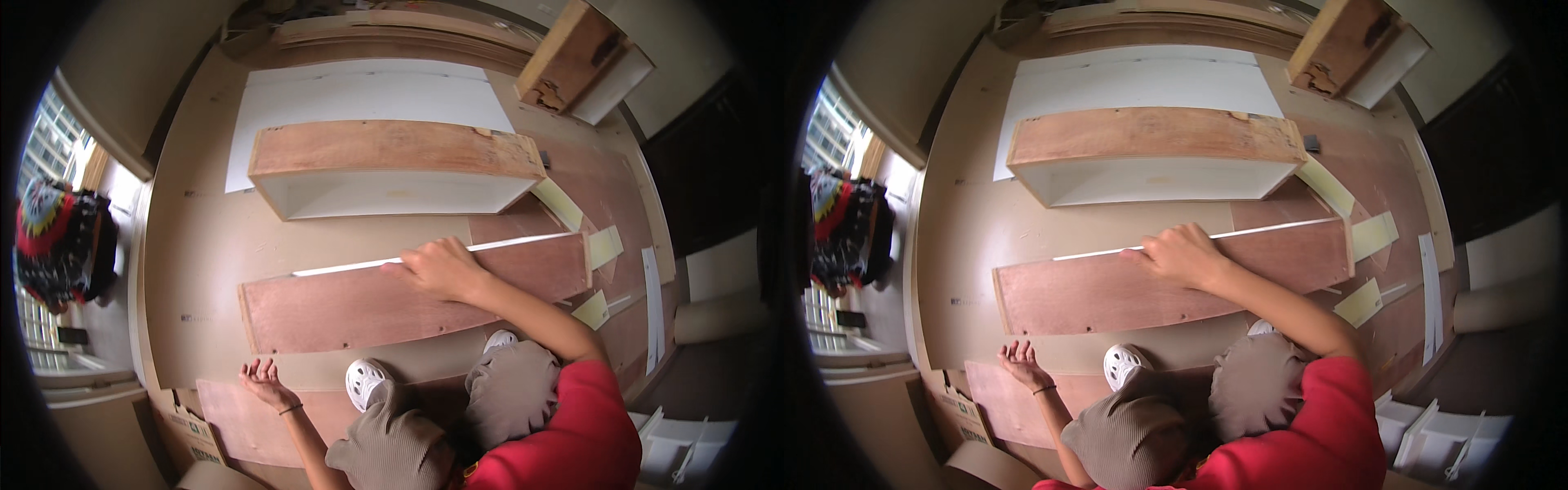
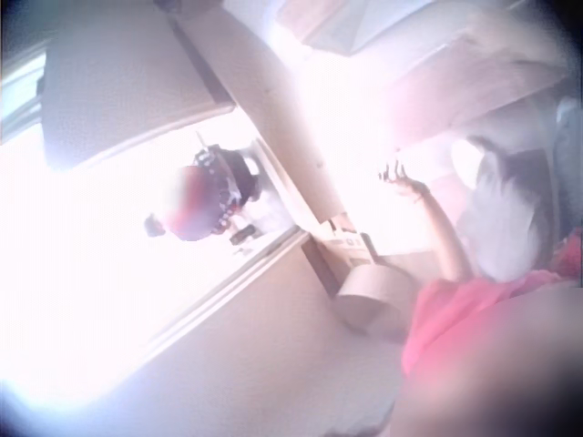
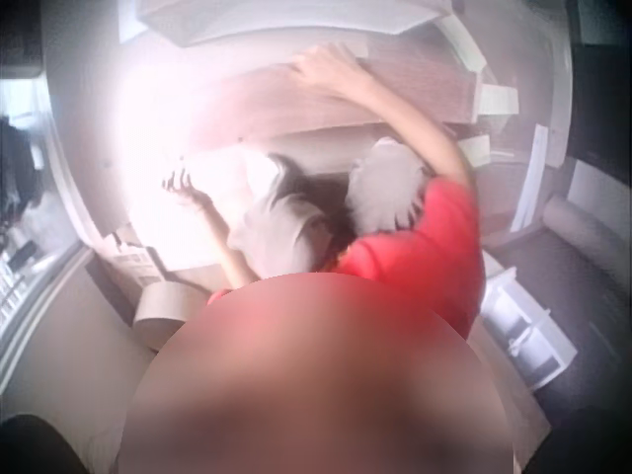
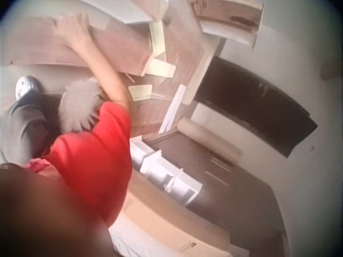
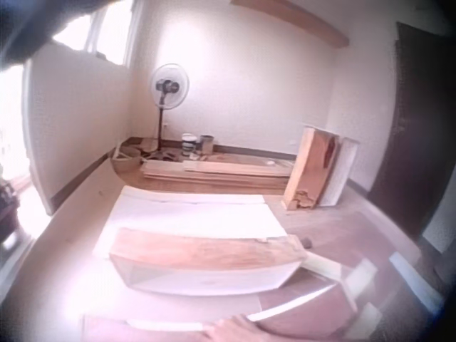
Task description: The person sits on the floor and handles wooden panels and yellow foam inserts, aligning and fitting the foam into the wooden parts. They repeatedly pick up, position, and place the components while another person briefly assists.
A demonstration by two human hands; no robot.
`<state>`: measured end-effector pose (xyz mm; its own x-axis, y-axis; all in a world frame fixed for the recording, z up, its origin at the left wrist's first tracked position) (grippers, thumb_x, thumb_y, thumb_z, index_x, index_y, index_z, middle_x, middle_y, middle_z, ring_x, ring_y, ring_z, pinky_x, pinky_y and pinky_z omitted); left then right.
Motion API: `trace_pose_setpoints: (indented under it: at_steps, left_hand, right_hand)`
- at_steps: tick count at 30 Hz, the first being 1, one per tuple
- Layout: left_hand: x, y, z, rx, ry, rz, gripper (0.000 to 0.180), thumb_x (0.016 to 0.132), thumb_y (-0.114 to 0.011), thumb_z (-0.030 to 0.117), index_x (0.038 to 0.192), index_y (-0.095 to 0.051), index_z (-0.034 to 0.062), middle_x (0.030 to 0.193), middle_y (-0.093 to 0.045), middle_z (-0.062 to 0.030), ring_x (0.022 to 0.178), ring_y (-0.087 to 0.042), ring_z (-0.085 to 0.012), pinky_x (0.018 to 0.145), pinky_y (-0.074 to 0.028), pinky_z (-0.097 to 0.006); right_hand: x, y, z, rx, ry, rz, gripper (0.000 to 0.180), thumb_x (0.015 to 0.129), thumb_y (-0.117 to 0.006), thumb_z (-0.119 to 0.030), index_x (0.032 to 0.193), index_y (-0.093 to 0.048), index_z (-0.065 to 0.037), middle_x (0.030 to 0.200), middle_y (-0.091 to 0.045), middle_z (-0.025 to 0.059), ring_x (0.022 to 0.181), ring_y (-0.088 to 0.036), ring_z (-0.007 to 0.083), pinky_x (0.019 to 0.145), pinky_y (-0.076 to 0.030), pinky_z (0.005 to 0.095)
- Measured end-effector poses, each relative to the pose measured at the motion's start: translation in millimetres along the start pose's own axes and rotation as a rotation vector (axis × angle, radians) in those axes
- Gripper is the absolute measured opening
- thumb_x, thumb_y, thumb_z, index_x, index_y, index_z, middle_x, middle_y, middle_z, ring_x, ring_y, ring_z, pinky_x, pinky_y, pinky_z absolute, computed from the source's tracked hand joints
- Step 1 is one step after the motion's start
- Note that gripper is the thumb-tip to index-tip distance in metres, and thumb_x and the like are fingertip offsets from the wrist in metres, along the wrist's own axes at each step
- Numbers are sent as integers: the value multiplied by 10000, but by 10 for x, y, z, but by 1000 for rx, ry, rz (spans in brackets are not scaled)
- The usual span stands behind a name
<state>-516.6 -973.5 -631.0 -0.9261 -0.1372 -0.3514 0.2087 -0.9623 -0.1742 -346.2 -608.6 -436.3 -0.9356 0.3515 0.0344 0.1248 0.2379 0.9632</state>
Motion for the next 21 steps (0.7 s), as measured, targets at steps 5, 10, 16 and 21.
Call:
trace_pose_setpoints:
  at_steps: [5, 10, 16, 21]
  left_hand:
    - [-79, -22, 281, 31, -141, 79, 489, 1010, -411, 485, 1264, -355, 71, 1115, -526, -106, 838, -569, -213, 762, -467, -348]
    - [-286, -203, 657, 153, -388, 105, 427, 1031, -389, 419, 1259, -350, 60, 1144, -530, -119, 839, -579, -198, 738, -472, -312]
    - [-673, -662, 1118, 254, -735, 6, 399, 1017, -377, 310, 1293, -317, 28, 1179, -536, -162, 859, -588, -218, 746, -467, -318]
    - [-1018, -1231, 1344, 210, -849, -207, 356, 982, -426, 81, 1311, -298, 35, 1184, -502, -177, 854, -559, -236, 731, -481, -336]
  right_hand:
    - [130, -270, 50, 73, 51, 90, 570, 969, -487, -494, 701, -677, -29, 563, -612, 173, 536, -631, 360, 509, -497, 451]
    - [283, -289, 113, 127, 19, 27, 615, 978, -465, -507, 660, -674, -24, 534, -595, 178, 520, -625, 358, 503, -495, 446]
    - [347, -292, 167, 180, -25, -37, 632, 982, -446, -521, 697, -678, -7, 536, -593, 189, 497, -609, 367, 525, -494, 454]
    - [389, -292, 236, 176, -11, 65, 564, 987, -449, -490, 851, -633, 26, 520, -575, 183, 479, -594, 370, 524, -486, 475]
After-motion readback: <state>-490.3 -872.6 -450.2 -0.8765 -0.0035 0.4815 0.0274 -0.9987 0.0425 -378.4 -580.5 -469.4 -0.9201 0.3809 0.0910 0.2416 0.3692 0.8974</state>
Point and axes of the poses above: each hand's wrist, its own x-axis towards the middle knuckle, its own y-axis out of the back of the hand, z = x × y, the point moved 6 cm from there along x, towards the middle knuckle
